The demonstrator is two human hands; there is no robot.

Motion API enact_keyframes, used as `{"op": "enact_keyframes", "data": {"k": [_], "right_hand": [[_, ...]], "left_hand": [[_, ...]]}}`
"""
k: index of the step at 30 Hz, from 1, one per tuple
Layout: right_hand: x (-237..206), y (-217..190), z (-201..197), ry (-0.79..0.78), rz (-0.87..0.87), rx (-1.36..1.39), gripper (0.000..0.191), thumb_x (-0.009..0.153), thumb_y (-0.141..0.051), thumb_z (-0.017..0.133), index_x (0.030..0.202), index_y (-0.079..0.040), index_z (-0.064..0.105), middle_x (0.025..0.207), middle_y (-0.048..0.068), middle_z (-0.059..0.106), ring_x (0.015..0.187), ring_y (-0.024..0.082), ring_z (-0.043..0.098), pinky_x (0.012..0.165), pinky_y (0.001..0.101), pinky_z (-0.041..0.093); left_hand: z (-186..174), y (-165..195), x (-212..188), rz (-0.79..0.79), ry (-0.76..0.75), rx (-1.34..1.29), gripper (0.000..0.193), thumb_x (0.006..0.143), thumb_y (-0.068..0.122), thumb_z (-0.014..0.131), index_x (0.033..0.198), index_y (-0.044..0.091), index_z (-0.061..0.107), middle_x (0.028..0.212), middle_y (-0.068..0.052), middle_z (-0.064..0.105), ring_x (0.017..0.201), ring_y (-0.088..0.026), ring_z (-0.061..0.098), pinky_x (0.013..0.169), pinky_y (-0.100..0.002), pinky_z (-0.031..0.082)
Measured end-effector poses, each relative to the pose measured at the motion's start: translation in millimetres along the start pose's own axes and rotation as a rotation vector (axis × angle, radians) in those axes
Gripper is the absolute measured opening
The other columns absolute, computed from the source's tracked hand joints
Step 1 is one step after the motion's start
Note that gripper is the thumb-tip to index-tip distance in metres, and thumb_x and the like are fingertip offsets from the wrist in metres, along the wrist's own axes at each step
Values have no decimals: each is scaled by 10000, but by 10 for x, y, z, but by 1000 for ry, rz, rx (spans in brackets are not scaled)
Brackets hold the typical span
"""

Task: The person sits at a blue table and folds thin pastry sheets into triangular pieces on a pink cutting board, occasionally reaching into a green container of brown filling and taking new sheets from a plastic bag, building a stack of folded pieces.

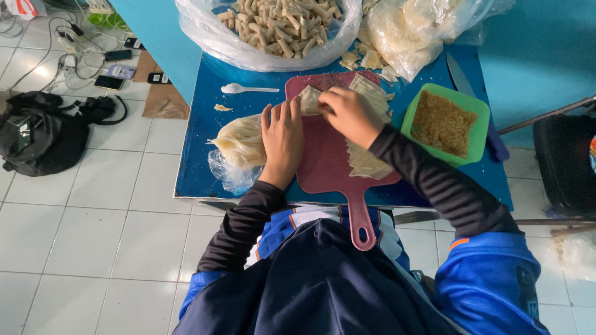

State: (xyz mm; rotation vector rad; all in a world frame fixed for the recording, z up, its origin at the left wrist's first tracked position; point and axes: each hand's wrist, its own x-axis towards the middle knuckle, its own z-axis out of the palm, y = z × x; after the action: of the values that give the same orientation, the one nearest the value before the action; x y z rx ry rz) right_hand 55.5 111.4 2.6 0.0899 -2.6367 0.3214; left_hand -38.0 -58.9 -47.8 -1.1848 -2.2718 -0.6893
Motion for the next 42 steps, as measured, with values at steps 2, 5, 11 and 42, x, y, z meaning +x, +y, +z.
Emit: {"op": "enact_keyframes", "data": {"k": [2, 5, 11, 42], "right_hand": [[121, 71, -158, -250, 91, 129, 136, 868, -144, 758, 958, -52, 717, 889, 98, 697, 846, 289, 694, 735, 394, 524], [427, 137, -502, -360, 135, 258, 101, 892, -139, 747, 942, -55, 720, 860, 92, 730, 791, 239, 737, 715, 344, 550], [400, -110, -984, 478, 6, 177, 61, 1048, -50, 701, 1069, -2, 669, 1006, 104, 690, 889, 225, 690, 792, 338, 544], [-1269, 602, -1037, -326, 666, 44, 226, 858, -190, 744, 1018, -34, 781, 966, 166, 782, 889, 276, 775, 823, 368, 584]], "left_hand": [[-3, 21, -4, 53, 23, -23, 386, 937, 108, 579, 1322, 83, 581, 1216, -71, 628, 1207, -249, 589, 1147, -491, 384], [6, 69, 34, 118, 29, -56, 353, 905, 95, 578, 1257, 100, 605, 1241, -62, 623, 1219, -261, 574, 1135, -498, 389], [14, 83, 82, 187, 64, -103, 323, 892, 92, 589, 1210, 69, 642, 1242, -79, 604, 1207, -290, 564, 1092, -494, 404], [-199, 161, -58, 167, 44, -187, 267, 858, 58, 621, 1111, 139, 654, 1042, -53, 597, 1037, -285, 591, 983, -459, 430]]}}
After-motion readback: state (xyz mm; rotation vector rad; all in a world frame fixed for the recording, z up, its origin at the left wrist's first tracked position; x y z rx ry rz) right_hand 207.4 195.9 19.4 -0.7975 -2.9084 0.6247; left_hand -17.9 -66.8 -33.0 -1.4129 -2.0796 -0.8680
